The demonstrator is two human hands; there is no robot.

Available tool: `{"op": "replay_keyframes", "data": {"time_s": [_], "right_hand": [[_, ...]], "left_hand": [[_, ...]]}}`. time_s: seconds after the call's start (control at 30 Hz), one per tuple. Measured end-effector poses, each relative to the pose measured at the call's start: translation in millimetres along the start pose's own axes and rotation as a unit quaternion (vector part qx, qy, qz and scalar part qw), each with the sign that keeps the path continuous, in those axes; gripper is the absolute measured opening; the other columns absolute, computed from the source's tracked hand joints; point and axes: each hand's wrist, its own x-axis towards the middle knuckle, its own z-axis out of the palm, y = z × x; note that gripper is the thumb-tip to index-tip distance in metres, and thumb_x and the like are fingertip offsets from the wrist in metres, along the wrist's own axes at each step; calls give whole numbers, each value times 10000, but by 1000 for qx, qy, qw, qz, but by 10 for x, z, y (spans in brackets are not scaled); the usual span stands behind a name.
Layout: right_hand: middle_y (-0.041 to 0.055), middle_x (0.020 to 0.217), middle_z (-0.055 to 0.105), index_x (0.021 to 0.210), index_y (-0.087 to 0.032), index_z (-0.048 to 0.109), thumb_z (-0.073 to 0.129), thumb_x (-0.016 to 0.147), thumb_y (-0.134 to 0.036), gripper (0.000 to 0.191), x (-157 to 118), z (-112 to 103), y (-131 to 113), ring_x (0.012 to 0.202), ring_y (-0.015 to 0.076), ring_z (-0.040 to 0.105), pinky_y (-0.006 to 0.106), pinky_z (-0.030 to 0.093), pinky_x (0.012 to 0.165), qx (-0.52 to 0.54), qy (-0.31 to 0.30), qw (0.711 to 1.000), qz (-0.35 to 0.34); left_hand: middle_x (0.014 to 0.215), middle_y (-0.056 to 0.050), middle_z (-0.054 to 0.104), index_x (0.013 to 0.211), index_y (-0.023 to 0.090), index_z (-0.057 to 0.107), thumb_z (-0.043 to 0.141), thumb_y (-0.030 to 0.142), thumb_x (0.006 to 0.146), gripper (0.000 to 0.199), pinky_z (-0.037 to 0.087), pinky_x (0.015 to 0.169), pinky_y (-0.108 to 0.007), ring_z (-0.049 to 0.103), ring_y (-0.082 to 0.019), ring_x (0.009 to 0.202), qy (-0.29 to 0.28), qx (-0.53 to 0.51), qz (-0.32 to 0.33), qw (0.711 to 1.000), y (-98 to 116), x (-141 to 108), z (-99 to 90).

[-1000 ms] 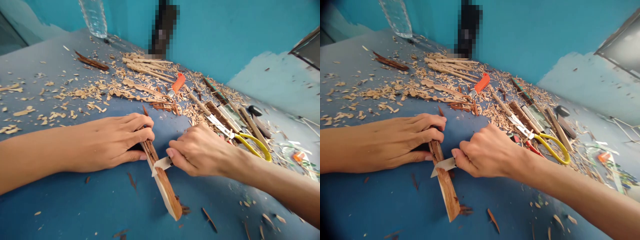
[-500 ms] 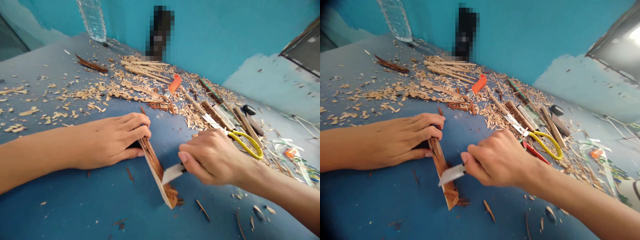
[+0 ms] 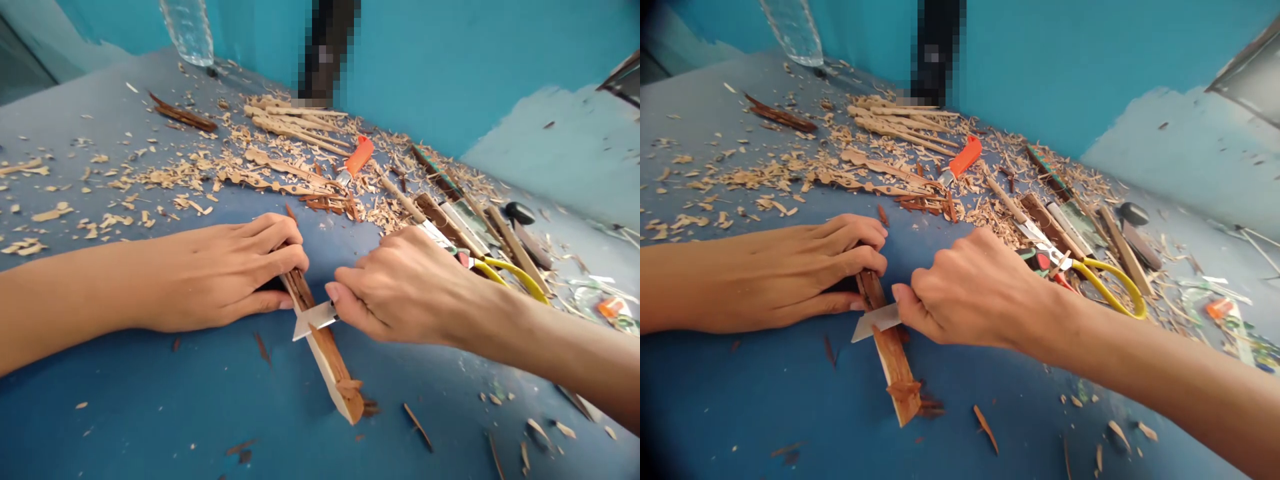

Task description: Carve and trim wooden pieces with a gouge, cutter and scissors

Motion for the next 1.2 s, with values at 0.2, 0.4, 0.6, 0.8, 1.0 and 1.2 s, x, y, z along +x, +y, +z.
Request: {"op": "replay_keyframes", "data": {"time_s": [0.2,0.4,0.6,0.8,1.0,1.2], "right_hand": [[-10,475,500,594,-219,565,305,1059,-381,557,-215,43,-80,534,154,18,364,89,589,78,-79,994,-6],[-16,535,569,645,-219,580,295,1073,-392,542,-608,87,-165,521,152,92,366,112,597,146,-119,981,43],[-24,534,529,643,-216,525,324,1094,-406,529,-592,-44,16,498,142,243,372,129,601,134,-67,989,16],[-11,571,502,754,-228,506,313,1098,-578,527,-728,-141,151,512,158,388,358,107,605,-11,20,989,149],[13,777,619,974,-253,537,435,1078,-539,321,-1098,-122,54,684,216,584,332,275,613,102,-39,971,211],[50,923,735,1131,-266,618,452,1101,-500,288,-1580,-35,-104,731,220,687,342,464,627,141,8,962,235]], "left_hand": [[1172,-108,635,1118,217,603,441,403,1099,248,506,1011,-485,573,-335,1229,-36,16,18,999,-15,11,-13],[1185,-95,630,1142,198,601,380,363,1125,277,437,1081,-489,512,-327,1291,-57,17,5,998,27,-1,-11],[1198,-96,622,1151,218,573,441,360,1105,199,483,1019,-433,567,-299,1245,-17,31,17,999,4,-12,7],[1227,-102,621,1208,223,591,501,362,1084,207,431,1155,-491,542,-319,1314,3,86,25,996,27,-40,-15],[1146,-67,711,1132,185,661,559,162,1045,136,407,1233,-441,675,-232,1106,56,159,96,981,85,-7,-202],[1141,-82,796,1011,135,694,557,25,993,177,557,1100,-432,753,-253,1043,115,276,151,942,205,-56,-357]]}}
